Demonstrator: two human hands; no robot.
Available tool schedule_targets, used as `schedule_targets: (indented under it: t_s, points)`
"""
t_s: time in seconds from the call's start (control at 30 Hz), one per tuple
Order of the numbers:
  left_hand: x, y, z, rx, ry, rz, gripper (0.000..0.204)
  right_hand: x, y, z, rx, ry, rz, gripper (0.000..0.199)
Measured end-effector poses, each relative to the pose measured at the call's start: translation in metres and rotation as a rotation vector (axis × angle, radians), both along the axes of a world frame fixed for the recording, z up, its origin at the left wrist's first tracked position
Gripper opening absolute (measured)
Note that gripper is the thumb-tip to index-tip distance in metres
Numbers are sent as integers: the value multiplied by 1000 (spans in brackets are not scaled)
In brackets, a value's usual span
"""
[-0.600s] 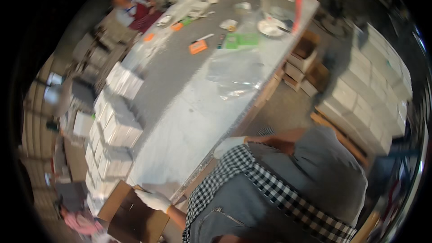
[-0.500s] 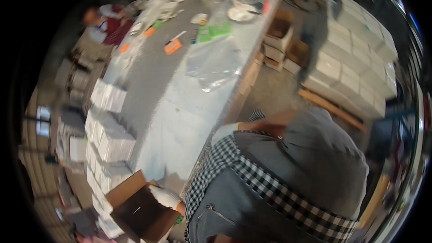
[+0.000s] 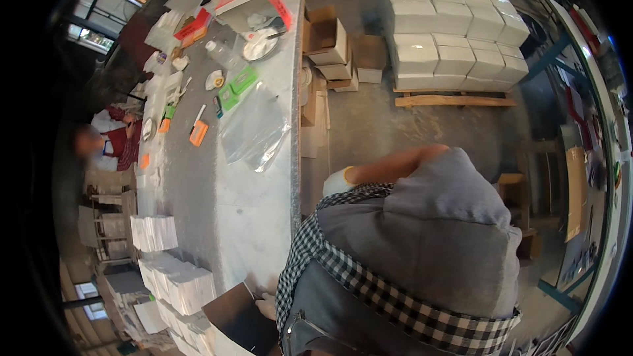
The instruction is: The person wraps small white rectangular items in clear plastic bags and places them into a cardboard box. They repeatedly pick up items, open bags, insert the items, and stack the wrapped units on the table before transferring them into the box.
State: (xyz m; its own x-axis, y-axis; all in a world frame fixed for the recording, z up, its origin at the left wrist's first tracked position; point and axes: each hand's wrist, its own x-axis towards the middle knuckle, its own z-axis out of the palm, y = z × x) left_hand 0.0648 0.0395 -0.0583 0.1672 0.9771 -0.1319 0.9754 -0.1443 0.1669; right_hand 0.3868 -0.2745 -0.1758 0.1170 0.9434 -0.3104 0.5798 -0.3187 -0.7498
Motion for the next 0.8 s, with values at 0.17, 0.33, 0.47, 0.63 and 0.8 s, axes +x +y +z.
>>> schedule_targets:
  t_s: [0.17,0.33,0.47,0.63,0.8]
  points:
    - [-28,36,-50,269,76,-186,51,69,-47,-38,-447,235,-260,52]
    - [23,-8,4,62,34,-101,53,213,-111,-59,288,-354,-937,13]
    - [-20,18,-19,122,-99,-259,49,248,-119,-14,861,893,-1742,38]
    - [-2,-24,-23,170,-240,-22,55,220,-177,-71,403,737,-1477,36]
    - [3,-67,-17,593,-244,104,41,197,-204,-123,-157,541,-1218,35]
